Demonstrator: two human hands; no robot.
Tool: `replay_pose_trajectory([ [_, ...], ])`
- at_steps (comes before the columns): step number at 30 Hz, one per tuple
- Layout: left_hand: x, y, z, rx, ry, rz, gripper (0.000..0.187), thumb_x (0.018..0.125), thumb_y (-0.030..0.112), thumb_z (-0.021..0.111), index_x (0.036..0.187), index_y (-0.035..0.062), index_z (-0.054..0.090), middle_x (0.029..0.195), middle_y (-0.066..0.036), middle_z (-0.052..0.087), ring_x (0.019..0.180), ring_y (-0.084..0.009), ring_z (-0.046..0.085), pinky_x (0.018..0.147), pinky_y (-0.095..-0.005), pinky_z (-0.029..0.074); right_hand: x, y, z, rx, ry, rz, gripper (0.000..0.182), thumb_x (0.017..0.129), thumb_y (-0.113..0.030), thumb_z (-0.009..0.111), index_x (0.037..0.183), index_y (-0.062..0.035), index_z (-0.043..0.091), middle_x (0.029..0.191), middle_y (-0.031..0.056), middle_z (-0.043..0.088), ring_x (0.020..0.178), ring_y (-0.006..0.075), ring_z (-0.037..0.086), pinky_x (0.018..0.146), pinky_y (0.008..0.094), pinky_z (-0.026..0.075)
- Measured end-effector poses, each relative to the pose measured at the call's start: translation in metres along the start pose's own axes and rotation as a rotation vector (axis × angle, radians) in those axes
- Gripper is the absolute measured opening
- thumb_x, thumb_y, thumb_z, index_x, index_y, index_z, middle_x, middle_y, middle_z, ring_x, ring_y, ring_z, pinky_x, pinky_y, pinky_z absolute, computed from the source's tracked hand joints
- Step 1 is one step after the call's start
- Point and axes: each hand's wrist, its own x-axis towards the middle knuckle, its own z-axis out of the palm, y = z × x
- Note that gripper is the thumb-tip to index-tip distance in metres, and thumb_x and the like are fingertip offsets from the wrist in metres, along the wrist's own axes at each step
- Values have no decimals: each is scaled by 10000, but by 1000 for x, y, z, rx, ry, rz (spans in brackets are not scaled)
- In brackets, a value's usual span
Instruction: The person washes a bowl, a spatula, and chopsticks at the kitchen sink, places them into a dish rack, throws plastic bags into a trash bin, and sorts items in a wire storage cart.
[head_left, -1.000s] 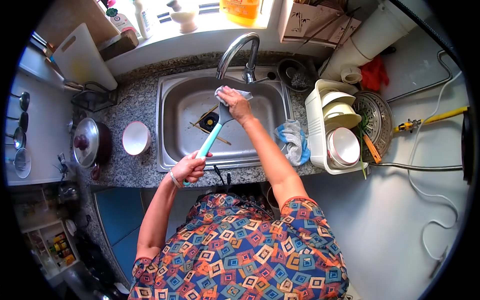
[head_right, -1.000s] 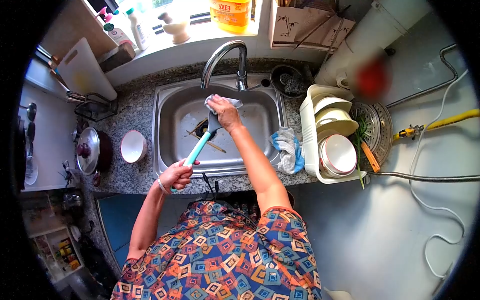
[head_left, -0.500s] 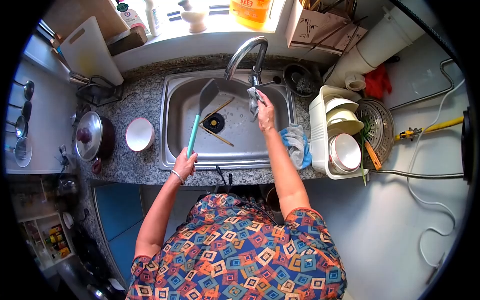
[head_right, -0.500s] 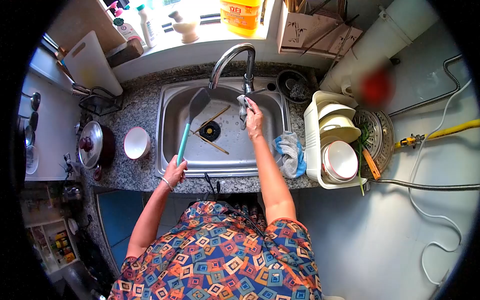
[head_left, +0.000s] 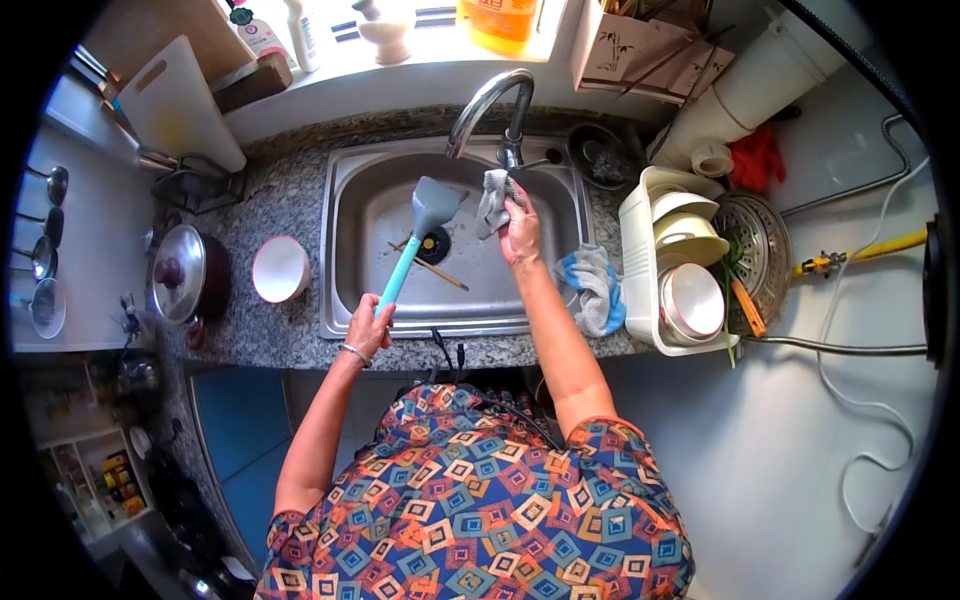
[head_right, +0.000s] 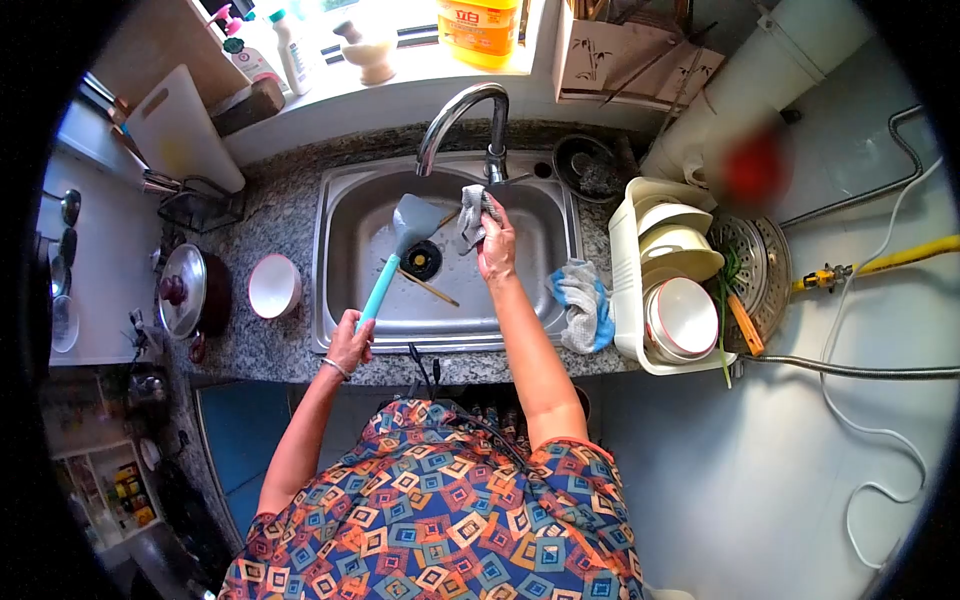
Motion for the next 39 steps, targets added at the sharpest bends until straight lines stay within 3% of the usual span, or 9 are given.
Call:
replay_pose_trajectory([
  [1, -2, 6, 0, -84, -44, -10, 209, 837, 213, 517, 892, 51, 396, 576, -35, 509, 390, -80, 446, 335, -216, 334, -1, 1, 1, -247, -18, -114, 338, 803, 33, 413, 1112, -64, 508, 1023, 61, 568, 931, 153, 541, 828, 257, 424],
  [3, 2, 0, 0, -59, -45, 20, 200, 842, 219, 509, 878, 43, 421, 560, -19, 494, 403, -71, 434, 353, -215, 340, -5, 8, 6, -742, -54, -339, 383, 770, 56, 423, 1117, -84, 507, 1043, 70, 564, 975, 182, 529, 851, 270, 415],
  [9, 4, -4, 7, -2, -38, 60, 207, 847, 227, 500, 830, 21, 502, 535, 3, 456, 444, -61, 423, 396, -228, 348, -42, 25, 52, -1474, -526, -772, 469, 674, 68, 422, 1087, -121, 539, 1145, 131, 498, 1107, 271, 435, 950, 360, 316],
  [17, -16, -8, 9, 139, -38, 240, 165, 858, 202, 490, 841, 38, 483, 545, 46, 390, 459, -29, 353, 396, -196, 297, 20, 32, 20, -1220, -224, -381, 420, 721, 33, 375, 1058, -129, 566, 1130, 167, 498, 1083, 281, 458, 945, 292, 338],
  [20, -20, 0, 9, 94, 5, 190, 195, 835, 211, 522, 848, 18, 498, 529, 0, 430, 473, -60, 397, 424, -240, 337, 0, 36, 25, -1230, -226, -450, 405, 738, 20, 379, 1060, -139, 567, 1125, 169, 501, 1086, 291, 454, 947, 302, 335],
  [25, -17, 4, -5, 333, 144, 361, 194, 839, 215, 497, 845, 23, 469, 544, -139, 456, 455, -254, 452, 451, -344, 359, -59, 33, 62, -1466, -561, -758, 413, 695, 54, 439, 1050, -110, 572, 1173, 143, 476, 1144, 282, 400, 979, 337, 291],
  [28, -21, 19, -5, 382, 159, 353, 201, 840, 221, 497, 844, 22, 469, 547, -139, 464, 461, -265, 465, 449, -351, 357, -45, 29, 64, -1489, -568, -795, 373, 706, 31, 441, 1023, -105, 582, 1153, 147, 489, 1131, 285, 413, 973, 347, 297],
  [35, -33, 18, 0, 315, 81, 287, 211, 843, 226, 504, 863, 16, 486, 531, -89, 444, 451, -152, 423, 431, -299, 343, 25, 15, 45, -1191, -280, -378, 366, 710, 10, 359, 949, -107, 610, 1038, 113, 562, 1012, 255, 502, 900, 298, 375],
  [39, -21, -3, 3, 198, -17, 254, 172, 856, 199, 493, 835, 28, 488, 540, 44, 393, 467, -42, 353, 405, -208, 303, 11, 27, 21, -1269, -75, -479, 412, 680, 27, 350, 977, -123, 593, 1080, 100, 540, 986, 267, 513, 860, 312, 399],
])
